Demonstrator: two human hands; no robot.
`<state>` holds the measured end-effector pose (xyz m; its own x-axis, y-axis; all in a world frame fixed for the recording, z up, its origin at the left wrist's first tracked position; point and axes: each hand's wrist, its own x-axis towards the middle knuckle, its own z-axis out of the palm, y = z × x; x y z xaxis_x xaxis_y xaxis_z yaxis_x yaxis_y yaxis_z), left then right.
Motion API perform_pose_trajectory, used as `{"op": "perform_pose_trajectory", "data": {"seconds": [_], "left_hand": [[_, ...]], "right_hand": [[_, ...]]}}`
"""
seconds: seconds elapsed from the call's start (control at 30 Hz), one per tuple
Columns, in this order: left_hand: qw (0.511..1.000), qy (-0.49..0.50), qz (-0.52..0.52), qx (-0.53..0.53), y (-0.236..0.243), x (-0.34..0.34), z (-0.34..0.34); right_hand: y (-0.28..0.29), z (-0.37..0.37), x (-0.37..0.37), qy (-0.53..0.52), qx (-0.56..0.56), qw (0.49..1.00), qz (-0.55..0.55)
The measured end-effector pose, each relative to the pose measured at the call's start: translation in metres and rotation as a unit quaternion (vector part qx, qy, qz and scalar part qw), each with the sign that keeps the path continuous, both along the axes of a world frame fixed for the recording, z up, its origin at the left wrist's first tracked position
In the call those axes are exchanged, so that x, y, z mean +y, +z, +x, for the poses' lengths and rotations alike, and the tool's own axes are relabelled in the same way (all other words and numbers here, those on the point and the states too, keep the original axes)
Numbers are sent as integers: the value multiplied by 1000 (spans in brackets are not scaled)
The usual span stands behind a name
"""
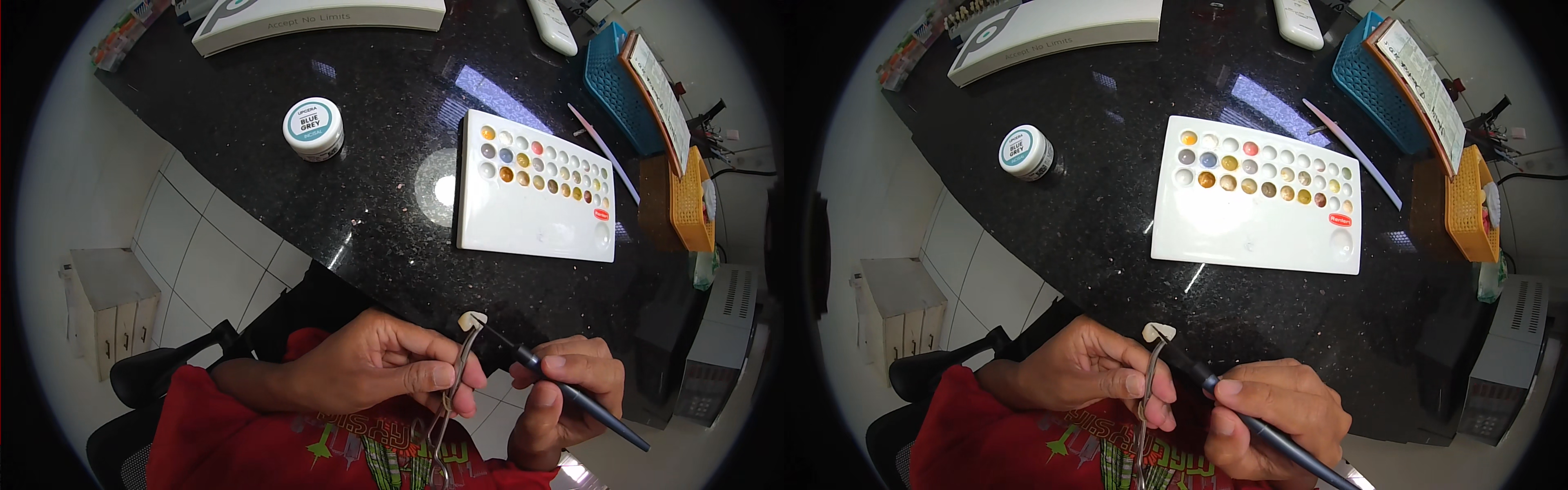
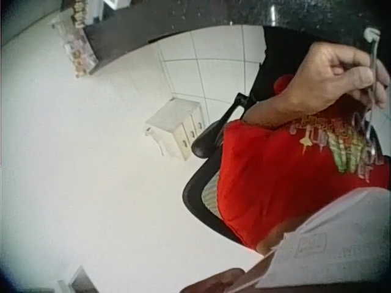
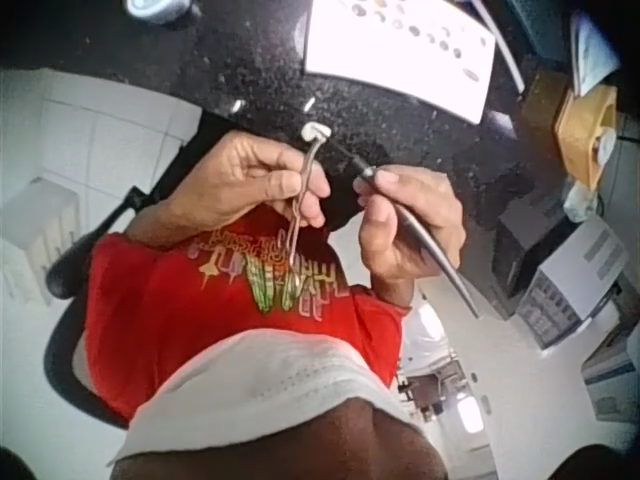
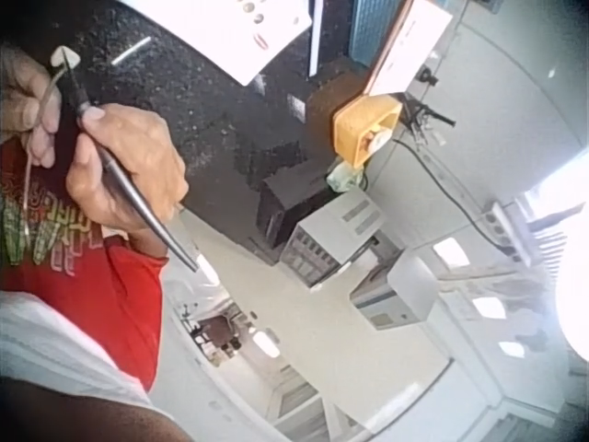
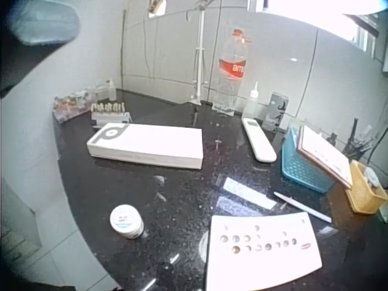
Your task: The recorder is staining and glazing a dental crown at a laboratory bench.
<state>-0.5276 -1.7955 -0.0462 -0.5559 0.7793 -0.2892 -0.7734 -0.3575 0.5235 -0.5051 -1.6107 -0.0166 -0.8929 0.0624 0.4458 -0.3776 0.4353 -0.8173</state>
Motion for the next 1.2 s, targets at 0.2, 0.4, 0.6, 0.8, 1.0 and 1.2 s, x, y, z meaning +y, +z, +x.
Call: {"op": "perform_pose_trajectory", "data": {"seconds": [0.2, 0.4, 0.6, 0.8, 1.0, 1.2], "left_hand": [[1000, -1, 3, -13, -2, -1, 0], [999, 29, -22, 41, 1, 0, 5], [897, 182, -202, 348, 2, -7, 13], [708, 263, -358, 549, 9, -22, 3], [580, 268, -503, 582, 19, -30, -1], [570, 276, -487, 601, 13, -29, -5]], "right_hand": [[0, -1, 2, 33, 13, 999, -17], [0, 2, 8, 52, 43, 994, -84], [48, -31, 45, 21, -37, 994, -102], [51, -110, 34, 59, -89, 993, -41], [36, -151, 27, 175, -133, 976, -6], [29, -161, 19, 196, -202, 959, -28]]}}
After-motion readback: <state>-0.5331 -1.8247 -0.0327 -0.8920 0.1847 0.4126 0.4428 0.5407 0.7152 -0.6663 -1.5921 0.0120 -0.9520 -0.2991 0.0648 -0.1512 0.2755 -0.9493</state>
